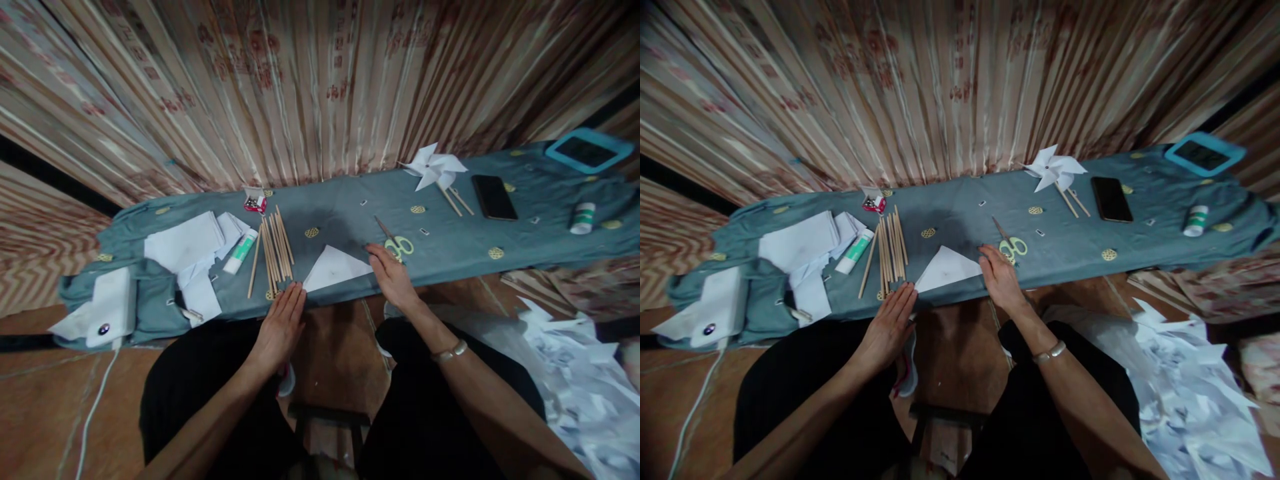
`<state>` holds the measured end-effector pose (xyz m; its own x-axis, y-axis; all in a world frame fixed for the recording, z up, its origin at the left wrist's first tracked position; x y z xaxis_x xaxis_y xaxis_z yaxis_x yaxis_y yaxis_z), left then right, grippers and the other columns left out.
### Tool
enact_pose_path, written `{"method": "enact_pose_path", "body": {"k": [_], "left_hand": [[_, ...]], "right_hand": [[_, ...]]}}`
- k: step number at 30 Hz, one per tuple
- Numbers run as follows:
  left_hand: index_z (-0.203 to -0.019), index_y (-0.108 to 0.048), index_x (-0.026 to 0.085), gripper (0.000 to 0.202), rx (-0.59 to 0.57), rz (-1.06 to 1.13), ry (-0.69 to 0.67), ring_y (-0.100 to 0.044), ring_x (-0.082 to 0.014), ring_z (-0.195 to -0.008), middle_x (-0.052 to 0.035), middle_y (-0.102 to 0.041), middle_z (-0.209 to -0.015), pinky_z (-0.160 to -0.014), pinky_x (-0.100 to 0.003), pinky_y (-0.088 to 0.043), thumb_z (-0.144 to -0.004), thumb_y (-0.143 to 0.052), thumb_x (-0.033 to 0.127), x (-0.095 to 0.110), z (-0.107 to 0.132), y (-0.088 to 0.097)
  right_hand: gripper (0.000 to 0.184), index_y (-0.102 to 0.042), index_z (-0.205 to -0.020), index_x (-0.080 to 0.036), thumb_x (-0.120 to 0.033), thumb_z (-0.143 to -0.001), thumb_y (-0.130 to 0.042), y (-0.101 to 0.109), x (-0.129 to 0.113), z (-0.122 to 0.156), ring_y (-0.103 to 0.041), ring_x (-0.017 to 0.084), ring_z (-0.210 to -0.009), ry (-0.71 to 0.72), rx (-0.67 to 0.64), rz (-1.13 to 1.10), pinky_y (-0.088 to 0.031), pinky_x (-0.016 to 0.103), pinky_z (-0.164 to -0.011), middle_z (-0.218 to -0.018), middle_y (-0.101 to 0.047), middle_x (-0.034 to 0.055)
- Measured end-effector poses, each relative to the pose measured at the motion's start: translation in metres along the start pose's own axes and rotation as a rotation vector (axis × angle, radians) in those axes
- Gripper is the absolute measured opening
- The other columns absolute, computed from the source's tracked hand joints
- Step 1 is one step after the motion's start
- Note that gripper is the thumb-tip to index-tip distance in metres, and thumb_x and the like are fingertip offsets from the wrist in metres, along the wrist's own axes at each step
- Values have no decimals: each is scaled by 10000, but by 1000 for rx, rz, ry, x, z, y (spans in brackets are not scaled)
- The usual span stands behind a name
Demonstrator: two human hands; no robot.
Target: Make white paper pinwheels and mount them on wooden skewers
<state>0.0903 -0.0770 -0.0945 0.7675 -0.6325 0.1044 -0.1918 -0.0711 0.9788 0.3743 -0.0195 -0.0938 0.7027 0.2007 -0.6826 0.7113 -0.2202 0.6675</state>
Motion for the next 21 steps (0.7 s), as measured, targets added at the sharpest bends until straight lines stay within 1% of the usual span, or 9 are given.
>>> {"method": "enact_pose_path", "body": {"k": [2, 4, 7, 10, 13, 16, 18, 21], "left_hand": [[-1449, -335, 58, 599, -7, 5, 3, -323, -304, -1420, -201, -397, -1497, -1124, -494, -369, -872, -483, 117, 0, 0, 0], [-1442, -351, 65, 589, -9, 4, 11, -337, -301, -1413, -193, -400, -1498, -1124, -488, -371, -870, -483, 119, 0, -1, 1], [-1437, -363, 73, 577, -12, 4, 24, -343, -298, -1410, -189, -399, -1499, -1124, -487, -373, -874, -480, 126, 0, -1, 1], [-1441, -359, 86, 576, -11, 47, 37, -337, -299, -1413, -194, -399, -1497, -1120, -503, -374, -880, -479, 135, 0, -1, 1], [-1435, -380, 132, 543, 14, 176, 74, -356, -290, -1406, -179, -419, -1489, -1116, -517, -376, -904, -478, 182, -1, -1, 3], [-1409, -424, 165, 478, 74, 378, 154, -384, -257, -1394, -162, -427, -1488, -1118, -484, -382, -944, -449, 276, -6, -9, 13], [-1409, -426, 163, 485, 126, 520, 233, -385, -236, -1394, -161, -416, -1496, -1131, -454, -365, -959, -426, 342, -10, -21, 24], [-1420, -417, 135, 556, 174, 696, 344, -360, -232, -1409, -154, -412, -1501, -1170, -436, -287, -947, -428, 427, -16, -46, 42]], "right_hand": [[332, -651, -1111, -212, -402, -918, -458, -3, -5, -4, -541, 281, -1231, 12, -83, 20, -398, 489, -1064, -1315, -590, 129], [264, -674, -1036, -211, -368, -854, -562, -7, -8, -7, -551, 298, -1210, 20, -126, 55, -399, 496, -1052, -1317, -586, 130], [204, -672, -964, -209, -290, -780, -635, -11, -8, -11, -573, 289, -1172, -11, -119, 58, -412, 480, -1032, -1272, -612, 128], [125, -657, -868, -216, -234, -745, -640, -12, -7, -15, -593, 269, -1142, -26, -113, 14, -421, 467, -1019, -1228, -634, 111], [27, -630, -766, -216, -208, -750, -610, -8, -9, -17, -617, 256, -1101, -39, -127, -63, -430, 462, -1001, -1176, -657, 100], [59, -620, -772, -215, -267, -791, -600, 1, -16, -19, -610, 246, -1123, -46, -164, -189, -413, 455, -1020, -1198, -649, 104], [104, -621, -794, -219, -320, -813, -604, 11, -23, -20, -572, 241, -1195, -30, -189, -274, -379, 450, -1058, -1263, -620, 99], [164, -633, -799, -222, -385, -819, -634, 26, -35, -20, -513, 246, -1279, -4, -227, -360, -347, 443, -1092, -1344, -575, 95]]}}
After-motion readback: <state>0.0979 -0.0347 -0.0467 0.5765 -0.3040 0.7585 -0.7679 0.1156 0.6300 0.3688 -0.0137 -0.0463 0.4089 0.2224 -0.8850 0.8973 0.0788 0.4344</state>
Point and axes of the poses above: each hand's wrist, its own z-axis away from the middle knuckle, its own y-axis out of the back of the hand, x = y × z, the point moved 1 cm from there along -z, towards the middle knuckle
